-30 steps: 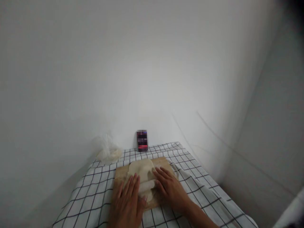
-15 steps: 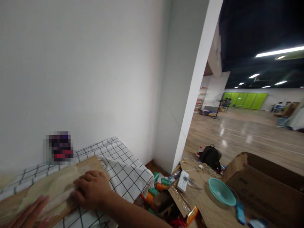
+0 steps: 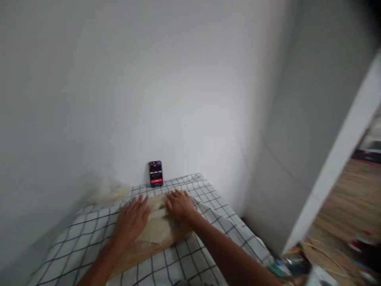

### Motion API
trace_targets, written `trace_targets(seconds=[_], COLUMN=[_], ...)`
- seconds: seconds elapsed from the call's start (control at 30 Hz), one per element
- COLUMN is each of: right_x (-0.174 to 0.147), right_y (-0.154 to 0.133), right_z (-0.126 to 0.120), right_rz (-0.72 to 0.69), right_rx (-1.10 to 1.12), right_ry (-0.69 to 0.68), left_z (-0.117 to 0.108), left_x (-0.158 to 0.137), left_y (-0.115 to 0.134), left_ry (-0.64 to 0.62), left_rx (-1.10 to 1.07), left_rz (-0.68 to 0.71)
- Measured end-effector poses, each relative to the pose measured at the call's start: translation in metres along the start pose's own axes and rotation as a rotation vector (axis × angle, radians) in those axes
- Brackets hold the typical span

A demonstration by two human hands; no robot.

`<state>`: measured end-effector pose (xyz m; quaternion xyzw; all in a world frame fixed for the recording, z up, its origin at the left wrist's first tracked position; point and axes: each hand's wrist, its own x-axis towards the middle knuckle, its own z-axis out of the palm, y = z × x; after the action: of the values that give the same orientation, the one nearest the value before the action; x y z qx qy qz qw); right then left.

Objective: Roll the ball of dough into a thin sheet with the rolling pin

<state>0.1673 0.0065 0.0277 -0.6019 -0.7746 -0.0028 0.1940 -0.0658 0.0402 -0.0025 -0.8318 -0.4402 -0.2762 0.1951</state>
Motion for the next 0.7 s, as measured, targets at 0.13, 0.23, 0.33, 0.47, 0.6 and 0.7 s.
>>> trace_targets(seconds=[0.13, 0.23, 0.33, 0.47, 0.6, 0.7], right_x=[0.05, 0.068, 0.062, 0.031, -0.005, -0.029], right_y=[0.021, 0.034, 0.039, 0.034, 0.023, 0.018], right_z=[0.015, 0.024, 0.03, 0.029, 0.023, 0.022], right_rz=[-0.11, -0.166, -0.161, -0.126, -0.083, -0.085], right_rx=[0.036, 0.044, 0.042, 0.026, 0.016, 0.044], right_ry=[-0.051, -0.097, -0.116, -0.097, -0.03, -0.008], left_z=[0.021, 0.035, 0.035, 0.017, -0.002, -0.014], left_x=[0.009, 0.002, -0.005, -0.014, -0.03, -0.046], left_y=[-0.013, -0.015, -0.005, 0.018, 0.036, 0.046], left_ry=[-0.078, -0.104, -0.092, -0.056, -0.045, -0.023], left_rx=[0.075, 0.089, 0.108, 0.125, 0.08, 0.061], left_rz=[-0.022, -0.055, -0.102, -0.114, -0.086, -0.036])
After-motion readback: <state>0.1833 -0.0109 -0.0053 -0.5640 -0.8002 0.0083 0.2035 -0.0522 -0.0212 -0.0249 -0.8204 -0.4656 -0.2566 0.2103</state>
